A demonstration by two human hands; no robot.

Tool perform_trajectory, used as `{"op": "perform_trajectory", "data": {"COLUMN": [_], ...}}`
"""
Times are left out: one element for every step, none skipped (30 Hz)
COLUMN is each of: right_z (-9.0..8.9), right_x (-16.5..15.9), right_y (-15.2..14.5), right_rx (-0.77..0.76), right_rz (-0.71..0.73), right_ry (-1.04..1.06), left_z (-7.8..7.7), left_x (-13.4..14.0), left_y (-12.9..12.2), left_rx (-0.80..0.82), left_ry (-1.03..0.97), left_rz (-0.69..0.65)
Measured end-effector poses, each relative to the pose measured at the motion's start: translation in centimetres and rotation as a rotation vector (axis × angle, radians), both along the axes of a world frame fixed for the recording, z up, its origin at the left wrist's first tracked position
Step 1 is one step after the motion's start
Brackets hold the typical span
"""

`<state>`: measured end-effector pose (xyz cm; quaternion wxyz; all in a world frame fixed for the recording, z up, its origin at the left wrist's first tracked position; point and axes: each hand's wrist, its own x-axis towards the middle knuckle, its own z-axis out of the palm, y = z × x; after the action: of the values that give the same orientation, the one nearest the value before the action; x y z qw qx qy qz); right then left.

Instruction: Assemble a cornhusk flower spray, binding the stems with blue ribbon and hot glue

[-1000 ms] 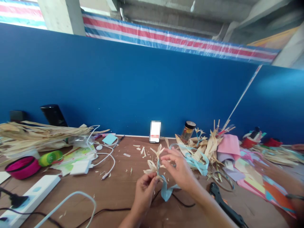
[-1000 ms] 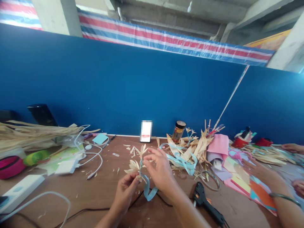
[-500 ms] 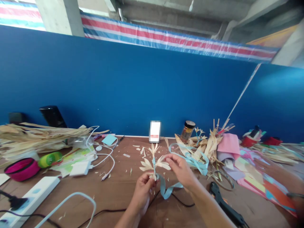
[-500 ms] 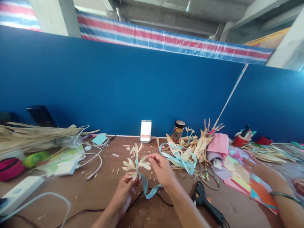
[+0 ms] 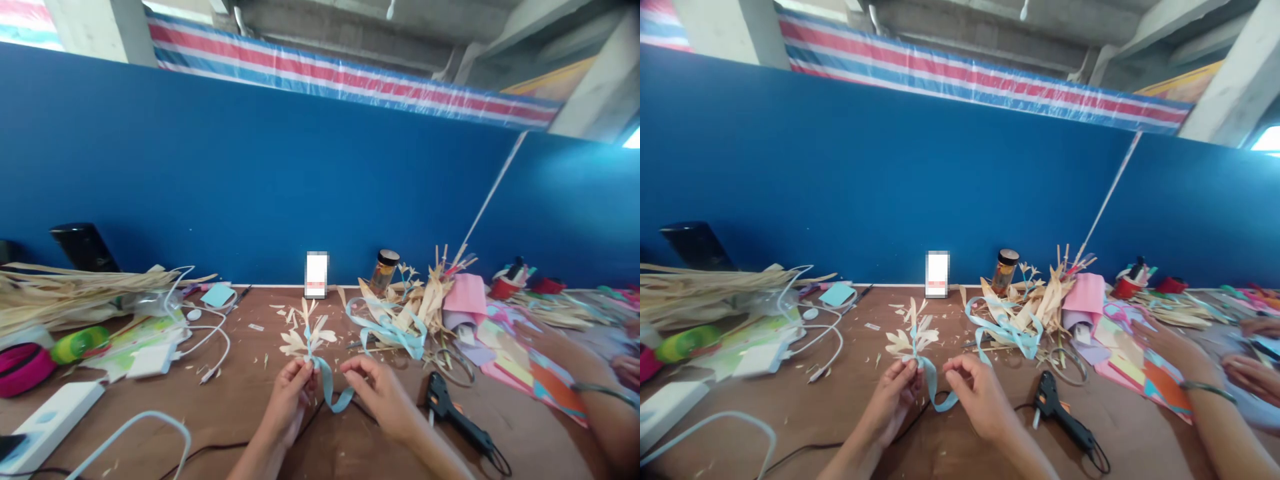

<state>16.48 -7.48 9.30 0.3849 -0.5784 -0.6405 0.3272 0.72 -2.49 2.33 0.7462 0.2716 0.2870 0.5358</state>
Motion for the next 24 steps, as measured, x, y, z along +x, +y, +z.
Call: {"op": "perform_trajectory", "data": {"right_z": [-0.3,-0.6,-0.9,-1.3,-1.6,-1.8,-2.0,-2.1,-2.2,-2.1,-2.1,-2.1,-2.2,-2.3,-2.4,-2.6,-2.7,-2.7,-2.7,-2.6,-2.3,-2.0,-1.7,-1.4], "right_x": [0.2,0.4,0.7,1.2,2.0,3.1,4.5,6.1,8.0,10.1,12.1,14.0,15.8,17.2,18.3,19.0,19.5,19.6,19.5,19.1,18.4,17.4,16.2,14.6], "right_y": [-0.7,-1.5,-2.4,-3.2,-4.0,-4.7,-5.3,-5.8,-6.2,-6.3,-6.2,-6.0,-5.6,-5.1,-4.6,-4.1,-3.6,-3.3,-3.0,-2.7,-2.6,-2.5,-2.4,-2.3], "right_rx": [-0.006,-0.010,-0.014,-0.014,-0.007,0.003,0.022,0.053,0.082,0.110,0.134,0.146,0.160,0.162,0.141,0.102,0.062,0.031,0.018,0.031,0.073,0.133,0.199,0.261], "right_rz": [-0.011,-0.023,-0.035,-0.050,-0.071,-0.101,-0.142,-0.206,-0.272,-0.333,-0.408,-0.465,-0.526,-0.580,-0.600,-0.570,-0.525,-0.495,-0.491,-0.512,-0.547,-0.575,-0.563,-0.509], "right_ry": [-0.027,-0.055,-0.084,-0.113,-0.146,-0.190,-0.245,-0.315,-0.391,-0.463,-0.530,-0.590,-0.646,-0.699,-0.752,-0.805,-0.848,-0.883,-0.904,-0.907,-0.885,-0.838,-0.763,-0.663], "left_z": [-0.1,-0.3,-0.4,-0.6,-0.7,-0.7,-0.7,-0.7,-0.6,-0.5,-0.4,-0.4,-0.4,-0.4,-0.5,-0.6,-0.7,-0.8,-0.9,-0.9,-0.9,-0.9,-0.9,-0.8], "left_x": [0.0,0.0,0.0,0.1,0.1,0.1,0.1,0.0,0.0,0.0,0.0,0.0,0.0,0.0,0.0,0.1,0.1,0.1,0.2,0.2,0.1,0.1,0.1,0.1], "left_y": [0.1,0.1,0.2,0.2,0.2,0.2,0.2,0.2,0.1,0.1,0.0,0.0,0.0,0.0,0.1,0.2,0.2,0.3,0.4,0.4,0.5,0.5,0.4,0.4], "left_rx": [0.003,0.003,0.001,-0.008,-0.023,-0.034,-0.048,-0.055,-0.055,-0.051,-0.048,-0.048,-0.052,-0.061,-0.070,-0.077,-0.082,-0.087,-0.091,-0.095,-0.098,-0.098,-0.094,-0.086], "left_ry": [0.004,-0.001,-0.008,-0.011,-0.014,-0.017,-0.014,-0.013,-0.008,-0.003,0.000,0.003,0.006,0.009,0.013,0.018,0.018,0.016,0.010,0.002,-0.005,-0.010,-0.013,-0.012], "left_rz": [-0.003,-0.006,-0.005,-0.003,-0.003,0.000,-0.004,-0.007,-0.014,-0.028,-0.033,-0.036,-0.036,-0.031,-0.029,-0.028,-0.026,-0.026,-0.025,-0.025,-0.025,-0.027,-0.029,-0.030]}}
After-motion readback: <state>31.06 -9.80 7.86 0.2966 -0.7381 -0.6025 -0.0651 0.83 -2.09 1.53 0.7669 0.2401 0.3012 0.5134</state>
